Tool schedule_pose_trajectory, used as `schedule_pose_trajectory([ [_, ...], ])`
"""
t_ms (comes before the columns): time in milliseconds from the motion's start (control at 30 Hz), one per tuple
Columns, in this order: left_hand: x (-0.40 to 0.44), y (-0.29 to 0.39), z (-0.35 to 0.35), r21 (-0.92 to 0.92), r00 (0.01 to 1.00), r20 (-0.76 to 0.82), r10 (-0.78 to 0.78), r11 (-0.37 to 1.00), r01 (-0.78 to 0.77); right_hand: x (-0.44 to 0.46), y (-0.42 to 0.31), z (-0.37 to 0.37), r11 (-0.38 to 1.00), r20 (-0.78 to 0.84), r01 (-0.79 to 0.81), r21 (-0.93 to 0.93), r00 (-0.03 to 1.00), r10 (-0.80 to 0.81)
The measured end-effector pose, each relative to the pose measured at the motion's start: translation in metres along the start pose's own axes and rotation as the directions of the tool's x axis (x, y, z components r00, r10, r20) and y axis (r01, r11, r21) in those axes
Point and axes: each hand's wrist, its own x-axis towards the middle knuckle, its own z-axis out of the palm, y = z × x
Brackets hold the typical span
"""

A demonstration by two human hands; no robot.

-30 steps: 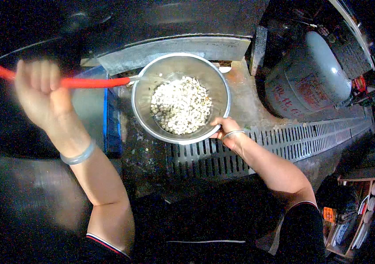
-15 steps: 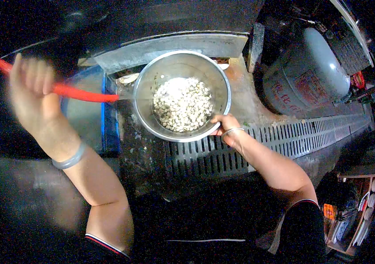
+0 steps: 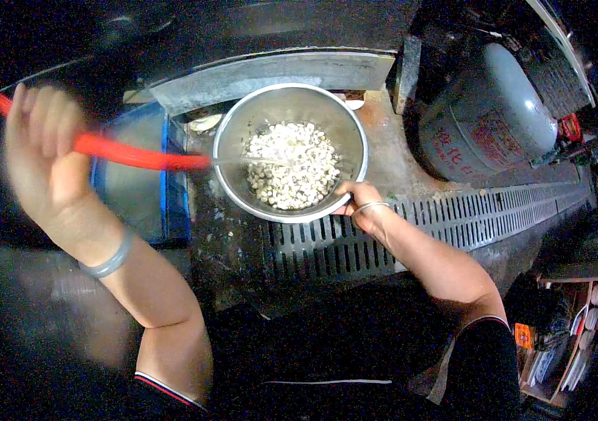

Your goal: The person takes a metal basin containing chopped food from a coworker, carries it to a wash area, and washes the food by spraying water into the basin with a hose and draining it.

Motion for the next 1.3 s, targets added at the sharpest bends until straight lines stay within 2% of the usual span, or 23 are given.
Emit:
schedule_pose_trajectory([
  [67,0.0,0.0,0.001,-0.057,0.999,0.019,-0.029,0.998,0.03,0.003,0.002,-0.002,1.0,0.003,-0.01,0.012,1.0,0.01],
  [167,0.001,0.0,-0.004,-0.048,0.999,0.033,-0.024,0.999,0.026,0.005,0.003,-0.005,1.0,-0.001,-0.018,0.007,1.0,0.018],
  [267,0.001,0.0,-0.003,0.043,0.999,-0.033,0.014,0.999,-0.013,0.003,0.001,-0.005,1.0,-0.025,-0.022,-0.005,0.999,0.022],
  [667,0.002,0.003,-0.006,0.023,0.999,-0.022,-0.027,0.999,0.027,0.005,0.002,-0.01,0.999,-0.032,-0.018,-0.033,0.999,0.017],
  [967,0.003,-0.003,-0.004,0.084,0.994,-0.06,0.087,0.993,-0.081,0.002,-0.001,-0.006,0.997,-0.064,-0.02,-0.076,0.998,0.015],
  [1300,0.008,0.0,-0.005,0.066,0.999,-0.006,0.051,0.996,-0.051,0.004,-0.001,-0.01,0.994,-0.055,-0.051,-0.098,0.997,0.046],
])
